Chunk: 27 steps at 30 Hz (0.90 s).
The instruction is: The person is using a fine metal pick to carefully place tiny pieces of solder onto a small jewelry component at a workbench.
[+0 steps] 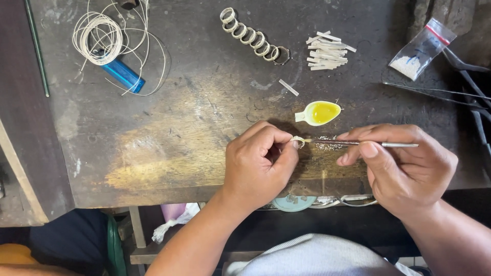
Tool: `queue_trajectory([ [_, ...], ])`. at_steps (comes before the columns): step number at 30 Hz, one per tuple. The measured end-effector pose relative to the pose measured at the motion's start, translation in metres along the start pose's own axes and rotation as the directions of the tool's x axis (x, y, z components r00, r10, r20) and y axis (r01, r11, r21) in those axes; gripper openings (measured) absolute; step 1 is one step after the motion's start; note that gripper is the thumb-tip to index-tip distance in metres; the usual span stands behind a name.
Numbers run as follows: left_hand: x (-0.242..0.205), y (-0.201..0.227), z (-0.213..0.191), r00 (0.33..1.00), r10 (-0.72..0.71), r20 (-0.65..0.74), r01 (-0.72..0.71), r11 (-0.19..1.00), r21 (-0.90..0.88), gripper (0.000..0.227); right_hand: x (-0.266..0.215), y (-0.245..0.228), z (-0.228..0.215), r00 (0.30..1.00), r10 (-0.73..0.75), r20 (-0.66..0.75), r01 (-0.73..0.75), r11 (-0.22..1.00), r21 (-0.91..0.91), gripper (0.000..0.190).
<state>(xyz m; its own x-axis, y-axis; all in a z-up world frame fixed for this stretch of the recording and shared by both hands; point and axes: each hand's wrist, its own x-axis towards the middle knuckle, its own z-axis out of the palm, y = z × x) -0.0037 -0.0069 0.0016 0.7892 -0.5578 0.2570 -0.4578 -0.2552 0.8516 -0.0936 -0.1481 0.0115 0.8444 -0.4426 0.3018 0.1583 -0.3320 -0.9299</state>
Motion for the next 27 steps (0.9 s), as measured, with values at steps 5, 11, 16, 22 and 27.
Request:
queue_trajectory([
  [5,0.001,0.001,0.000,1.000,0.005,0.005,-0.005,1.000,0.007,0.013,0.000,0.000,0.000,1.000,0.002,0.012,-0.002,1.000,-0.021,0.015],
  [11,0.001,0.001,0.000,1.000,-0.002,0.000,0.002,1.000,-0.007,0.013,0.002,-0.004,0.000,1.000,-0.016,0.019,0.017,0.998,-0.054,0.016],
  [16,0.001,0.001,-0.001,1.000,-0.004,0.005,0.004,1.000,-0.014,0.012,0.003,-0.004,-0.001,0.999,-0.041,0.036,0.044,0.994,-0.096,0.015],
  [22,0.000,0.001,-0.001,1.000,-0.011,0.010,0.011,1.000,-0.015,0.010,0.003,-0.005,-0.006,1.000,-0.004,0.015,0.005,0.998,-0.068,0.015],
  [27,0.000,-0.002,-0.004,0.998,0.030,0.055,-0.027,0.997,-0.066,0.005,0.012,-0.003,-0.026,0.993,0.082,0.085,-0.077,0.995,-0.065,0.012],
])
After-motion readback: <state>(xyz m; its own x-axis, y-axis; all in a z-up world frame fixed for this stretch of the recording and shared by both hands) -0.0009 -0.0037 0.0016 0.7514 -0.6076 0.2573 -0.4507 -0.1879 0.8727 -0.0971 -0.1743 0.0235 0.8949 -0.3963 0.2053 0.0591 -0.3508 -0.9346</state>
